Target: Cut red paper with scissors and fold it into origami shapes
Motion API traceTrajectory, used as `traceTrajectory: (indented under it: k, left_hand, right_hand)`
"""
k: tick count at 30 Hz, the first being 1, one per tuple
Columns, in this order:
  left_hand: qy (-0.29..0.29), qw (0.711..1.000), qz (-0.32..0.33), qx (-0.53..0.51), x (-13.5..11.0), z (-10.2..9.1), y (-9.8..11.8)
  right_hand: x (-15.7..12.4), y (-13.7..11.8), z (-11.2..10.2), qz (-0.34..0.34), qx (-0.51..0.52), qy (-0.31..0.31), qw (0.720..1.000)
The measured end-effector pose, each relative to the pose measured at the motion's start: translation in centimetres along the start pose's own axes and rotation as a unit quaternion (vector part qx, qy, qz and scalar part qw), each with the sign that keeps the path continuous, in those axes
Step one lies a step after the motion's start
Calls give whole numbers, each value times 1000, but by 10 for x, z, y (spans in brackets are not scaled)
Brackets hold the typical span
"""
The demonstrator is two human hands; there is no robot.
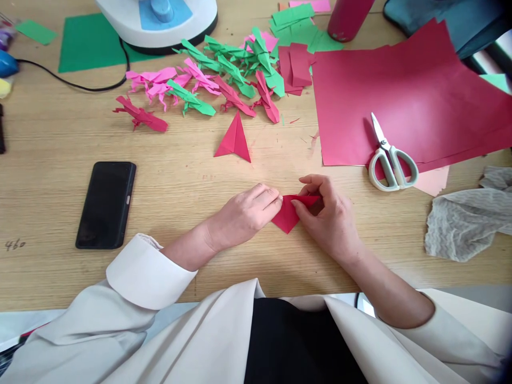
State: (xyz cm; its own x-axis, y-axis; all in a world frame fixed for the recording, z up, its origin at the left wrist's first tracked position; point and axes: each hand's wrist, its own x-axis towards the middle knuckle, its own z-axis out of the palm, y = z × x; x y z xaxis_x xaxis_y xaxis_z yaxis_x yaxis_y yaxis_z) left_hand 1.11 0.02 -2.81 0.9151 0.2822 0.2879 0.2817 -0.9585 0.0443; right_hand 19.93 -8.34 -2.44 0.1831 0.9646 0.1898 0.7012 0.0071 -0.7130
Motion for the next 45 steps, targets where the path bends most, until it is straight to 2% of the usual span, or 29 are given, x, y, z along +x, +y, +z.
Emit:
traceTrajectory:
  k: [13,24,45]
  left_hand:
    - [-16,1000,1,-25,2,-4,0]
    - [-40,997,-21,-58,2,-5,0]
    - [-4,998,-19,-61,1,0,1]
  right_hand:
    - [-1,-1,-7,-44,-11,-60,997]
    - [5,-3,3,8,-39,-58,998]
    - [4,0,0,-70,-46,-47,995]
